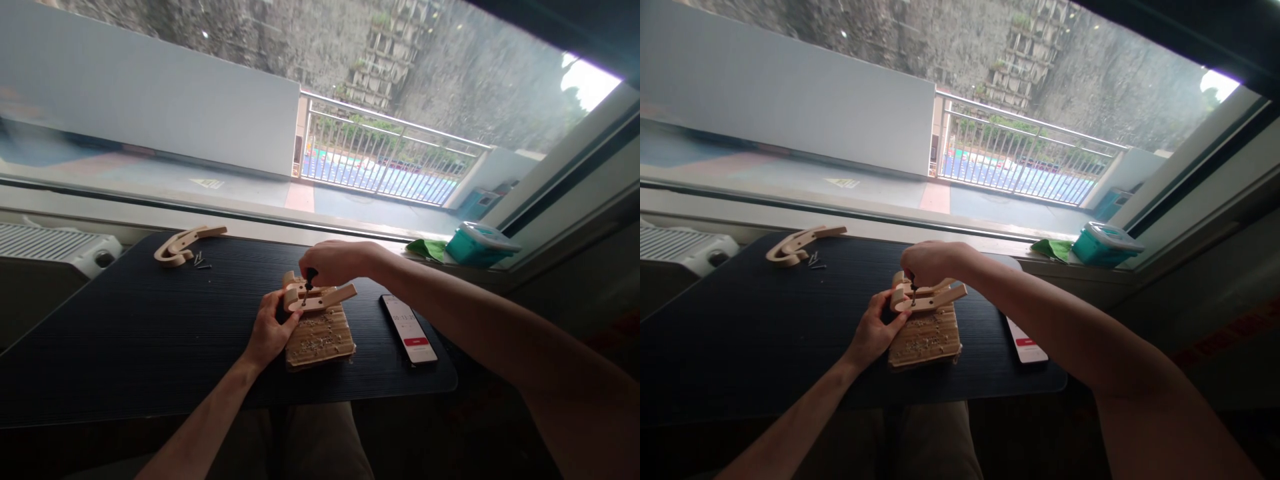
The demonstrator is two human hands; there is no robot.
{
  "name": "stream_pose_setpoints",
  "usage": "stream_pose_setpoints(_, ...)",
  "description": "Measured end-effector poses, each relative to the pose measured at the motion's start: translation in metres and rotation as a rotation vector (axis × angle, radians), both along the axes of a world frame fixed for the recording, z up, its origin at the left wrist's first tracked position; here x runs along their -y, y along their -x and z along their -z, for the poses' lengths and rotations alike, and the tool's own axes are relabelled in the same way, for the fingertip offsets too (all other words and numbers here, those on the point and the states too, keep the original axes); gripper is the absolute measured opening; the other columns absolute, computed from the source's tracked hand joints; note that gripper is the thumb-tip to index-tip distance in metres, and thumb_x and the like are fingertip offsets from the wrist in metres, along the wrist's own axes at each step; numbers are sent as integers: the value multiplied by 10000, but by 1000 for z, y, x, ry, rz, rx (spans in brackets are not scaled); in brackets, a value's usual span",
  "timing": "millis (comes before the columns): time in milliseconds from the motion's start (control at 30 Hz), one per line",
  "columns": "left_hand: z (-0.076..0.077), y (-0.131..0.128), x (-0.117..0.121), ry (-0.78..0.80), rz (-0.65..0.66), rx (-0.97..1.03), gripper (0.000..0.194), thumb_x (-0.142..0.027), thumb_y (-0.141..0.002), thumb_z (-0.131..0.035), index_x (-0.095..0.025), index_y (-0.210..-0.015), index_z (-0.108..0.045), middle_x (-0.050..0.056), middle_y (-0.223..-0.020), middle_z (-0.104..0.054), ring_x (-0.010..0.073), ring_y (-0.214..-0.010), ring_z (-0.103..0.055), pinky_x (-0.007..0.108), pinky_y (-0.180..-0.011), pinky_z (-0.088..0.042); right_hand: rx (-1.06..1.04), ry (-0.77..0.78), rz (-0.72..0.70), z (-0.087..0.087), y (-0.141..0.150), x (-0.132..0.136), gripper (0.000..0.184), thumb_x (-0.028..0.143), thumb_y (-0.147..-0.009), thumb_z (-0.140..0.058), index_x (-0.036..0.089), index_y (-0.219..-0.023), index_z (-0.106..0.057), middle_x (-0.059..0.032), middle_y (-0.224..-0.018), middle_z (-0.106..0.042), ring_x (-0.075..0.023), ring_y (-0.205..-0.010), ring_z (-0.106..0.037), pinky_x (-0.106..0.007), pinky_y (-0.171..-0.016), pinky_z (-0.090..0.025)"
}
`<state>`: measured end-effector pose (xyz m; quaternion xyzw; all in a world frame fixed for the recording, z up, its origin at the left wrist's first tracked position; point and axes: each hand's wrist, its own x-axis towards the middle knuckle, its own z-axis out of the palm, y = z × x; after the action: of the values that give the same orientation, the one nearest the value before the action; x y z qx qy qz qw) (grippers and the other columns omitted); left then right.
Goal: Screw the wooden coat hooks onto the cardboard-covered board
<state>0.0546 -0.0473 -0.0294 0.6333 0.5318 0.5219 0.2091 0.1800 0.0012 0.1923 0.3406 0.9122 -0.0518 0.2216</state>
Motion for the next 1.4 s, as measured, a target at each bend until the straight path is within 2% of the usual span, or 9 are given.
stream_pose_setpoints(200, 0, -1, -1, -42, 4, -18, 335, -278, -749, -638, -209, -1062, -540, 45, -1011, -592, 212, -989, -573, 378, -925, -465, 29, 39, -1, 8, 4, -12, 322, 274, -773, -505, 114, -998, -671, -77, -857, -670, -136, -644, -519, -250, -513, -345)
stream_pose_setpoints(400, -1, -1, 0, -21, 2, -18, 350, -282, -743, -644, -198, -1066, -541, 56, -1018, -587, 220, -994, -571, 389, -936, -460, 68, 149, 174, 15, 5, -32, 381, 347, -764, -519, 85, -1000, -662, -94, -848, -657, -147, -625, -545, -259, -498, -391)
stream_pose_setpoints(467, -2, -1, 0, -20, -1, -25, 355, -287, -744, -643, -196, -1070, -539, 60, -1022, -586, 223, -998, -570, 395, -937, -460, 51, 144, 210, 17, 8, -35, 371, 342, -769, -508, 71, -972, -660, -95, -812, -649, -144, -596, -546, -262, -490, -404)
stream_pose_setpoints(600, -2, -1, 0, -34, -1, -42, 354, -291, -746, -639, -206, -1072, -532, 52, -1008, -595, 223, -996, -572, 394, -928, -466, 4, 93, 179, 19, 17, -38, 342, 324, -786, -468, 63, -886, -665, -82, -725, -628, -132, -520, -523, -266, -464, -399)
stream_pose_setpoints(867, 1, -1, -1, -45, -8, -31, 356, -291, -745, -643, -216, -1070, -518, 49, -1017, -582, 213, -986, -576, 387, -919, -474, -33, 109, 194, 25, 19, -48, 352, 316, -769, -458, 58, -869, -675, -97, -738, -641, -122, -520, -498, -262, -461, -382)
stream_pose_setpoints(1000, 1, 0, -1, -50, -14, -43, 350, -285, -746, -644, -211, -1066, -524, 51, -1016, -586, 213, -987, -574, 389, -922, -472, -67, 20, 144, 25, 17, -38, 337, 336, -766, -472, 101, -881, -684, -102, -790, -668, -157, -623, -550, -270, -508, -372)
stream_pose_setpoints(1133, -1, -1, -1, -53, -9, -47, 337, -269, -746, -641, -208, -1059, -534, 50, -1020, -597, 212, -991, -576, 382, -923, -472, -112, -86, 111, 23, 12, -10, 305, 319, -788, -458, 147, -880, -692, -106, -880, -688, -192, -773, -585, -280, -569, -354)
stream_pose_setpoints(1267, -3, -2, 0, -45, -13, -39, 342, -262, -735, -647, -211, -1056, -540, 47, -1009, -600, 215, -993, -577, 383, -920, -474, -176, -149, 108, 24, 1, 15, 311, 268, -823, -403, 141, -871, -683, -111, -870, -694, -184, -777, -595, -280, -596, -341)
stream_pose_setpoints(1400, -4, -2, 1, -12, -10, -25, 349, -278, -737, -645, -207, -1061, -537, 53, -1023, -591, 218, -998, -577, 394, -929, -467, -222, -156, 108, 27, -8, 19, 325, 274, -842, -378, 133, -890, -666, -108, -846, -689, -172, -746, -582, -279, -599, -330)
